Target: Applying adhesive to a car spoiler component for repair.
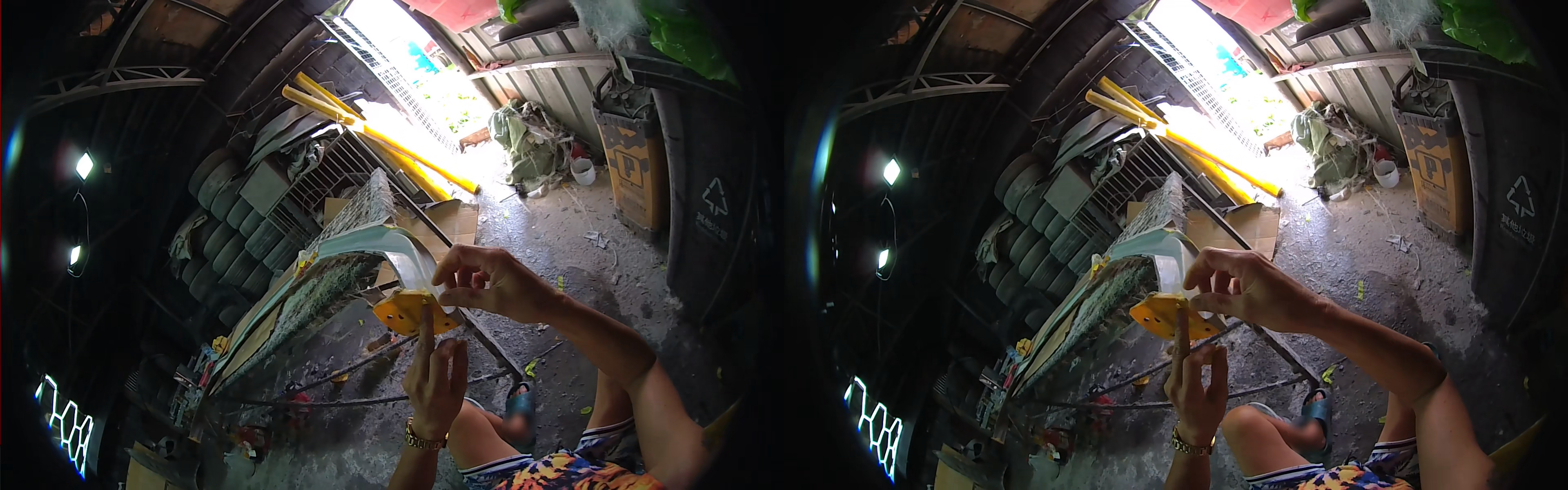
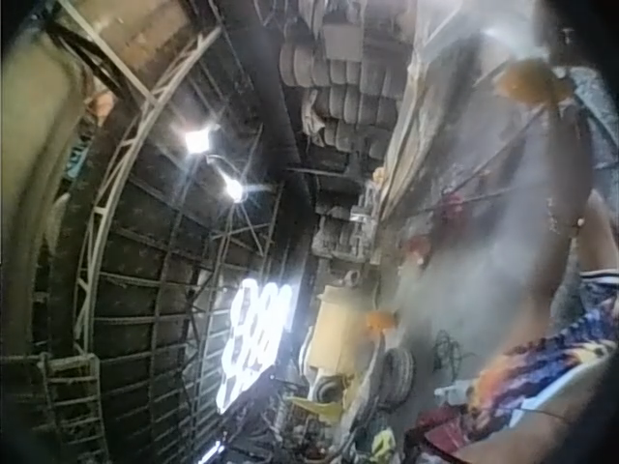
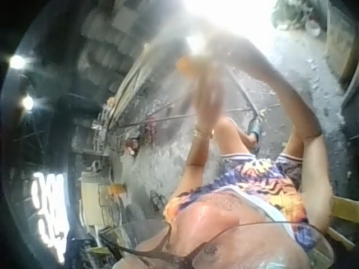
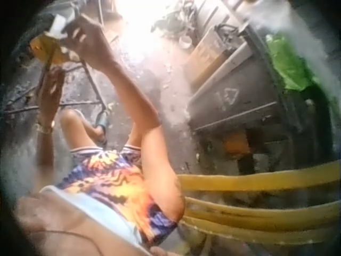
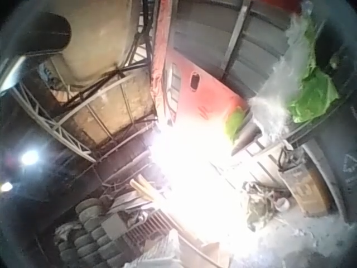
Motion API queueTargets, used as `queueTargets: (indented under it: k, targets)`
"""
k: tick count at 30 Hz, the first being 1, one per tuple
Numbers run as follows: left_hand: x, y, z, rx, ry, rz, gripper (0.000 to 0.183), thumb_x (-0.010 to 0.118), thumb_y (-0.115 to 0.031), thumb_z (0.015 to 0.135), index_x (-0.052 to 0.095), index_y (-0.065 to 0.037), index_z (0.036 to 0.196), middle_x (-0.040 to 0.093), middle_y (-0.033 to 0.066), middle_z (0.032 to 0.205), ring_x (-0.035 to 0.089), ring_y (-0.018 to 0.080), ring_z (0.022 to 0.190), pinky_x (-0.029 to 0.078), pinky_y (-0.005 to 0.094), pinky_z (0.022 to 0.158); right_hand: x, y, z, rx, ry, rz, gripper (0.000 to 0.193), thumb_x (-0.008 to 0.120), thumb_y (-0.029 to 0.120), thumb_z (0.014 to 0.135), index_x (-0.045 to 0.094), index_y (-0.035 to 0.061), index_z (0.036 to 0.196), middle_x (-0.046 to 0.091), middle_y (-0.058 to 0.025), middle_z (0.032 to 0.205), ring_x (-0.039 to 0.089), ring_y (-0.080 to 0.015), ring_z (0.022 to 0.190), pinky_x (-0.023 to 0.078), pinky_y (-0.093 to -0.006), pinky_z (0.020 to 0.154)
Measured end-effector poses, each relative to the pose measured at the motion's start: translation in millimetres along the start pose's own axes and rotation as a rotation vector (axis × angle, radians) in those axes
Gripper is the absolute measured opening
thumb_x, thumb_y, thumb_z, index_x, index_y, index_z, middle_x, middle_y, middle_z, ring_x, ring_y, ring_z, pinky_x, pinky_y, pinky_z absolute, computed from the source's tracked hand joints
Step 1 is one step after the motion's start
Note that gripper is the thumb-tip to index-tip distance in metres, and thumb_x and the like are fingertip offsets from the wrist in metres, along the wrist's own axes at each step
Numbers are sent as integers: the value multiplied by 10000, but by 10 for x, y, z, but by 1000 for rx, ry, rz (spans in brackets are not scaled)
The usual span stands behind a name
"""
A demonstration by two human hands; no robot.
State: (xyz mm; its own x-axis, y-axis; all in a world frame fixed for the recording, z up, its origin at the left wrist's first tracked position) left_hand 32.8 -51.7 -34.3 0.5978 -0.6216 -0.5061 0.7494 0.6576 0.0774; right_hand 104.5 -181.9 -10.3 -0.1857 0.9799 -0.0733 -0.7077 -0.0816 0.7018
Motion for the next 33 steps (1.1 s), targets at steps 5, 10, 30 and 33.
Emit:
queueTargets:
  k: [5,10,30,33]
  targets:
    - [-34,59,-15,-54,21,-49,176,725,-52,823,573,-23,906,543,278,1323,706,284,781,541,304,576,201,74,189,-38,85,-149,300,753,141,835,568,70,1061,524,4,796,505,-75,692,459,-265,635]
    - [-64,45,27,-23,9,-102,178,725,-42,818,578,-21,917,540,273,1330,711,297,823,550,308,593,147,24,243,-16,55,10,328,753,152,849,551,74,1095,489,21,798,500,-60,713,447,-240,643]
    - [-497,867,-486,-424,-434,-454,148,569,-19,940,577,10,1085,667,117,877,619,121,676,502,250,579,-19,79,-445,-221,-225,-305,181,711,203,884,623,53,836,626,-74,867,589,-132,711,483,-298,618]
    - [-125,1368,-796,-606,-477,-684,208,527,-109,992,551,1,1167,629,61,789,557,91,603,465,230,574,317,358,-634,-434,-256,-538,169,737,191,850,632,59,852,655,-107,945,641,-203,766,519,-328,676]
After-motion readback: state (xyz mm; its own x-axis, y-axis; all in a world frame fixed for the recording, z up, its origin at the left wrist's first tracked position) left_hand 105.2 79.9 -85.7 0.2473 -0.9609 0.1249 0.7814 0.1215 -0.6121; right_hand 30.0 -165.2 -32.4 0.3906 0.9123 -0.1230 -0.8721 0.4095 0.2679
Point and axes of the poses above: each hand's wrist, its own z-axis towards the middle knuckle, its own x-axis out of the palm, y = z × x, the point moved 10 cm from there along z, towards the middle knuckle
